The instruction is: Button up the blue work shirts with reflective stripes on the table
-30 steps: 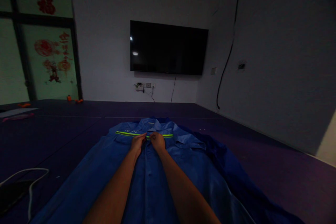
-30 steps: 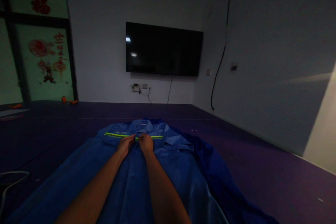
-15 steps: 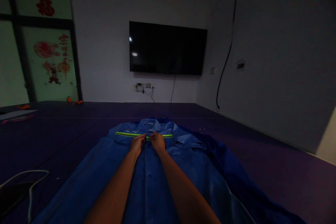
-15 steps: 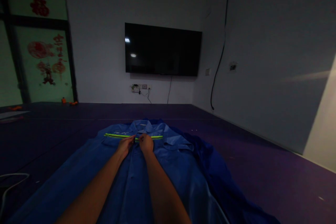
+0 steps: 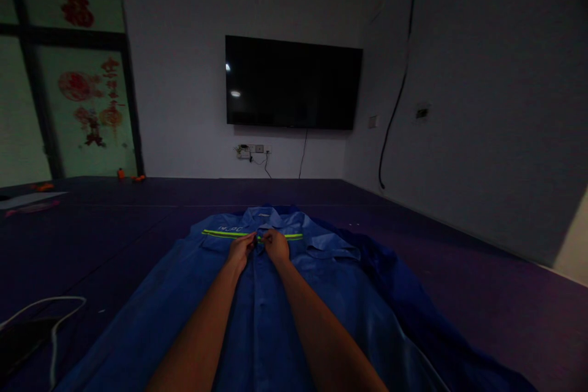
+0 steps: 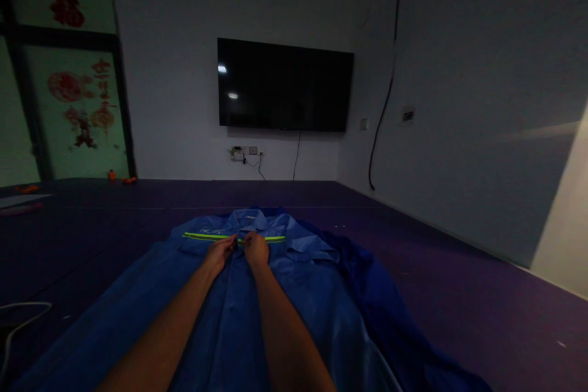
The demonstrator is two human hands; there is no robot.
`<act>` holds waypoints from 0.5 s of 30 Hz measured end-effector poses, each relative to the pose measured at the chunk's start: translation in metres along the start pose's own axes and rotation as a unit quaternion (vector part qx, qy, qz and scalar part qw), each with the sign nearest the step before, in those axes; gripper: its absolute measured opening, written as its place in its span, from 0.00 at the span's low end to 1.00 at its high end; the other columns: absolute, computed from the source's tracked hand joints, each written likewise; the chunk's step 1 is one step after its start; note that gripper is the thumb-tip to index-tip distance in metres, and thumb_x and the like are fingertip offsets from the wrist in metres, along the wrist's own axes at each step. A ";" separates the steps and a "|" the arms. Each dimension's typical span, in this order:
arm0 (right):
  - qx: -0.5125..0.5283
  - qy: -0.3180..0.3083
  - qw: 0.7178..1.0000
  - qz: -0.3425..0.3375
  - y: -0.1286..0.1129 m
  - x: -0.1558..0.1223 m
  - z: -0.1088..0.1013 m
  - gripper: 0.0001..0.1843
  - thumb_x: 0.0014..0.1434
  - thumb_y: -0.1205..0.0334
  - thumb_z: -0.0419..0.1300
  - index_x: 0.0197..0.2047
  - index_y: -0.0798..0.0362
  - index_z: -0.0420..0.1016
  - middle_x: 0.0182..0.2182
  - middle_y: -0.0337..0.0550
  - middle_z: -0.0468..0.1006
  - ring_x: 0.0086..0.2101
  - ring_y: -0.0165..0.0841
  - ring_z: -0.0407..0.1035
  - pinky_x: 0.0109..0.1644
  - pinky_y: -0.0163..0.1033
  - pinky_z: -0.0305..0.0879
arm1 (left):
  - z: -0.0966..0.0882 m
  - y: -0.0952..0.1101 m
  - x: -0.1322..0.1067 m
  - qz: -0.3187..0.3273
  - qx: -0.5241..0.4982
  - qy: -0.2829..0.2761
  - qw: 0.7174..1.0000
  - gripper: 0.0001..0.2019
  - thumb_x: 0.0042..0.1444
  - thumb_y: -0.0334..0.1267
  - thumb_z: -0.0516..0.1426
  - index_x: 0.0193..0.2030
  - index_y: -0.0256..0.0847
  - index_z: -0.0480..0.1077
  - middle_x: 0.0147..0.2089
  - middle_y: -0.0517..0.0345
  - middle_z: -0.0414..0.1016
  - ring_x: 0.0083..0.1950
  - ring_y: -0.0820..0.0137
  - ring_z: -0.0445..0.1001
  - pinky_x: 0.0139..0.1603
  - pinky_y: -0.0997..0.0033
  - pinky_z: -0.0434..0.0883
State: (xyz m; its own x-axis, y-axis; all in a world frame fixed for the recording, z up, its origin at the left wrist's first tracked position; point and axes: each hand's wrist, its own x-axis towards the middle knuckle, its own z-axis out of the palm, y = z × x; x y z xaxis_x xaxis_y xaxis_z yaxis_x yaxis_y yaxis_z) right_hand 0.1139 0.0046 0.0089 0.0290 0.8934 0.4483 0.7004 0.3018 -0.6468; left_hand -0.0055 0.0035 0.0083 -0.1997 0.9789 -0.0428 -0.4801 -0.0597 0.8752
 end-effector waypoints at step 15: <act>-0.033 -0.001 0.999 0.002 -0.003 -0.002 -0.003 0.07 0.52 0.67 0.57 0.33 0.51 0.76 0.30 0.41 0.78 0.33 0.31 0.71 0.32 0.30 0.59 | 0.006 -0.002 -0.007 0.019 0.018 -0.007 1.000 0.09 0.41 0.22 0.58 0.29 0.35 0.76 0.28 0.56 0.77 0.27 0.78 0.72 0.33 0.78 0.70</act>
State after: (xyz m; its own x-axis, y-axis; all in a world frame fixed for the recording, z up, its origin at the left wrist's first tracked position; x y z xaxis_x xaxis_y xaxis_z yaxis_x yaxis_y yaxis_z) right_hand 0.1141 0.0005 0.0120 0.0303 0.8947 0.4455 0.7459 0.2764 -0.6059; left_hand 0.0018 -0.0017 0.0095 -0.2061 0.9785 -0.0026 -0.4405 -0.0904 0.8932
